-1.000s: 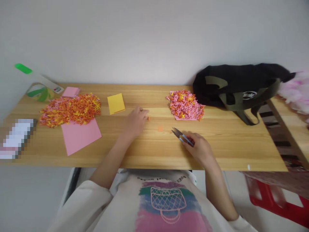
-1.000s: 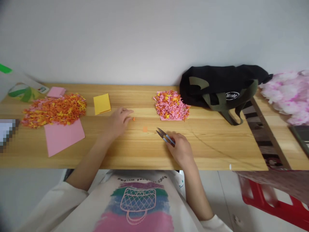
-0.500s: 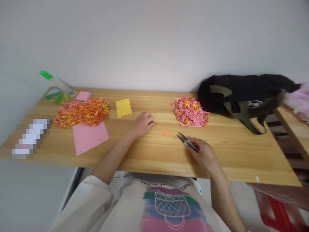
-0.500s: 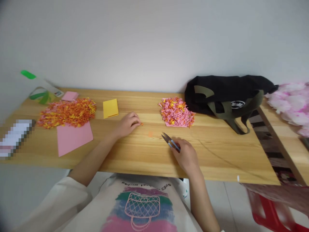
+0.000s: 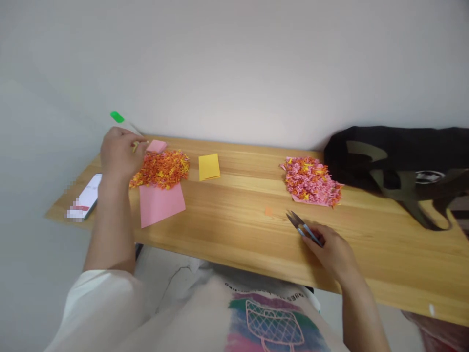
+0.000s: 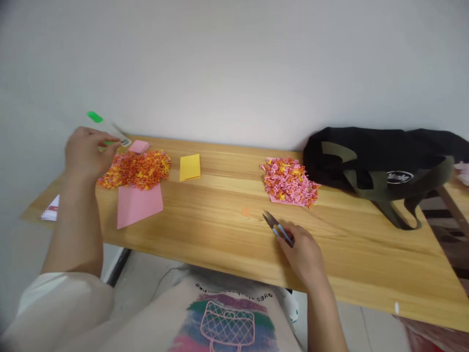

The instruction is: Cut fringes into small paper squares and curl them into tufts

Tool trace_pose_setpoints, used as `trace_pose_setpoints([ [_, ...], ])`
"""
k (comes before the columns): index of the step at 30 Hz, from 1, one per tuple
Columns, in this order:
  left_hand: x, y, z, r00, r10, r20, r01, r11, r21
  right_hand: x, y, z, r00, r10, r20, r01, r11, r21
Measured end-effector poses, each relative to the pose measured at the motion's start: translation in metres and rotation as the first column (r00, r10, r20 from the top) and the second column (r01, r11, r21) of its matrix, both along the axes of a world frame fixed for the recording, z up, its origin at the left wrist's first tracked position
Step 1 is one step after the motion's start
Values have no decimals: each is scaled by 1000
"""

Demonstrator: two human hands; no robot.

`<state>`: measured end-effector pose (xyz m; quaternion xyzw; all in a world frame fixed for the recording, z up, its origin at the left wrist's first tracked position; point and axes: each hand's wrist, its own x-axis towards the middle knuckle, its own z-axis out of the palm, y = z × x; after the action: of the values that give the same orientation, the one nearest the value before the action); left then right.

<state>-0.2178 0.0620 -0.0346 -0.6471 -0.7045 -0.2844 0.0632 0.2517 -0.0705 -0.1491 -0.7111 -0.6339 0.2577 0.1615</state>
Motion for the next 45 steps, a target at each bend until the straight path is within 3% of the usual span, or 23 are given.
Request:
trace_pose_setpoints([
  [2,14,-6,-6,999,-33,19,33,999,-22,-1,0,0,1000,-10,-8,10,1000,-1],
  [5,64,-23,-35,971,-213,108,229,959,-169,-4,0,2,1000,-24,-19,24,1000,5],
  [9,144,-55,-85,860,-454,235,509,800,-318,-9,-3,6,998,-48,-47,49,999,11],
  [12,189,-71,-106,812,-513,278,583,738,-342,-11,-7,8,992,-59,-116,59,998,-1],
  [15,214,-77,-115,805,-518,289,592,738,-325,-14,-11,11,975,-78,-207,78,997,-8],
  [22,234,-73,-125,778,-546,310,621,745,-245,-28,-9,15,883,-128,-451,138,990,-11],
  [28,235,-73,-131,763,-553,334,625,763,-167,-51,2,18,729,-194,-656,153,981,-119],
  [36,236,-70,-134,737,-554,388,617,785,-52,-70,25,15,594,-255,-763,136,967,-217],
  [41,240,-75,-120,682,-592,429,646,763,24,-77,31,21,557,-226,-799,131,974,-184],
  [45,239,-79,-89,656,-602,455,649,758,68,-77,30,37,558,-183,-809,159,981,-112],
])
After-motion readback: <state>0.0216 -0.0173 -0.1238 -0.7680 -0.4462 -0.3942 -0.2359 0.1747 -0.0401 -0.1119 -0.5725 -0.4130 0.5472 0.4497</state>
